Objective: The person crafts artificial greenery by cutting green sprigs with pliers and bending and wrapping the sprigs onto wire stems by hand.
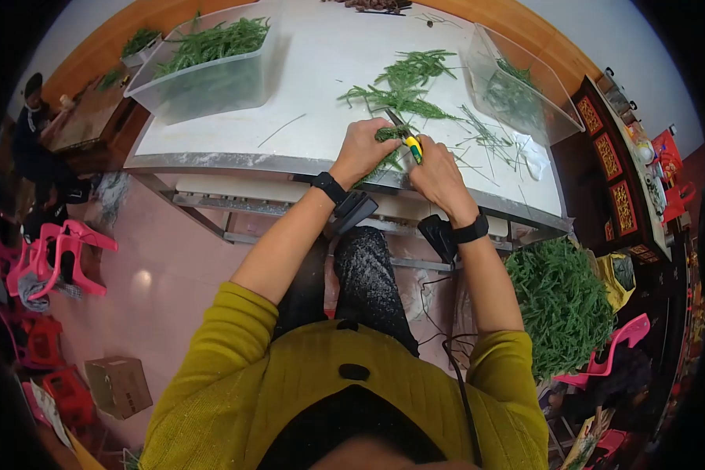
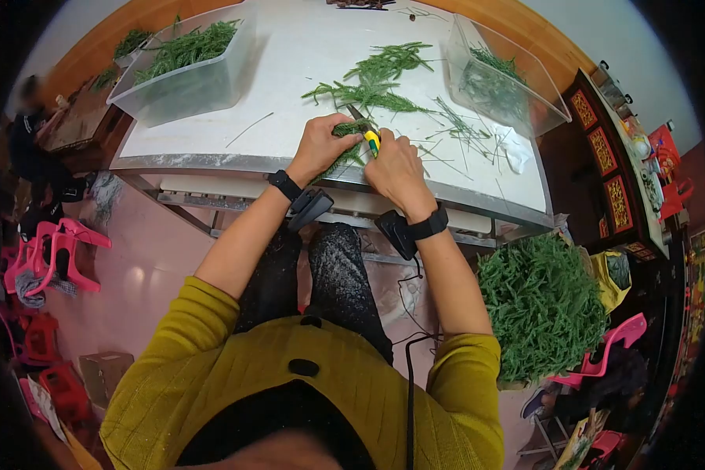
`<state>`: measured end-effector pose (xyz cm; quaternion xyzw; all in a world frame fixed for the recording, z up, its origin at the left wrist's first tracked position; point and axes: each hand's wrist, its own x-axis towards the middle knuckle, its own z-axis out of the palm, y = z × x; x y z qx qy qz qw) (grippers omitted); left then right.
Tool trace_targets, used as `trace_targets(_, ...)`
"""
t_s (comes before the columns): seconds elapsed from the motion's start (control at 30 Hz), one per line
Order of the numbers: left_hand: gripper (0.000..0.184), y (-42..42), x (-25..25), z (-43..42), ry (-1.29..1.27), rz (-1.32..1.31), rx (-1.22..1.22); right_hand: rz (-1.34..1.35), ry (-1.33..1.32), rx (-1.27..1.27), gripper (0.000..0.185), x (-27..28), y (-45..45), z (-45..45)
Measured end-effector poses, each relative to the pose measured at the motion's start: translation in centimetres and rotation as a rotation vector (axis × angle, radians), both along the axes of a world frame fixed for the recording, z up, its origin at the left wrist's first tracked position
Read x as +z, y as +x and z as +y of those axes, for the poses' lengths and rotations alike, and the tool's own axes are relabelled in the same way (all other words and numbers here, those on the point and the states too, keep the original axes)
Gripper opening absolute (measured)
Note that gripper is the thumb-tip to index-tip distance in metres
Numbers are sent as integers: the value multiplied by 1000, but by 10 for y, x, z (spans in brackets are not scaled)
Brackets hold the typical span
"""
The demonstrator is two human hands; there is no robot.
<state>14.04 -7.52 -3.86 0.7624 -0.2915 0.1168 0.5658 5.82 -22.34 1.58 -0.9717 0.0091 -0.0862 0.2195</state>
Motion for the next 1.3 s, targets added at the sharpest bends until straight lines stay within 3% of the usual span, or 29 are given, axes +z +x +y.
trace_targets(0.6, 21, 1, 1, 3, -36, 13, -56, -67, 246, 86, 18, -2, -2, -9)
trace_targets(0.7, 20, 6, -4, 3, -48, 41, -92, 364, 875, -30, 20, 2, 6, -19)
trace_targets(0.73, 20, 7, -6, 3, -47, 59, -102, 391, 1049, -5, 23, 7, 2, -19)
trace_targets(0.83, 23, 11, -9, 3, -69, 76, -121, 361, 1171, -2, 28, -4, 10, -35)
trace_targets(0.87, 25, 11, -8, 2, -108, 103, -132, 351, 1095, 79, 35, -10, 15, -49)
trace_targets(0.93, 28, -1, 4, 1, -188, 154, -143, 58, 523, 65, 41, -4, 4, -58)
trace_targets(0.97, 36, -1, 4, 0, -217, 26, -103, -98, 239, 86, 45, 0, 4, -56)
trace_targets(1.03, 49, -2, 5, 2, -212, -21, -16, -153, -274, -160, 54, -21, 11, -68)
trace_targets(1.07, 52, -13, 14, 6, -219, 80, 10, -119, -374, -189, 56, -24, 10, -73)
trace_targets(1.1, 55, -15, 14, 9, -207, -35, 73, -88, -476, -228, 59, -27, 9, -77)
trace_targets(1.13, 51, -28, 30, 22, -176, 186, 5, -148, -454, -241, 56, -31, 5, -78)
trace_targets(1.2, 45, -37, 57, 41, -183, 327, -95, -252, -411, -252, 53, -39, 2, -80)
trace_targets(1.3, 34, -9, 80, 75, -252, 83, -188, -348, -366, -245, 48, -47, -1, -83)
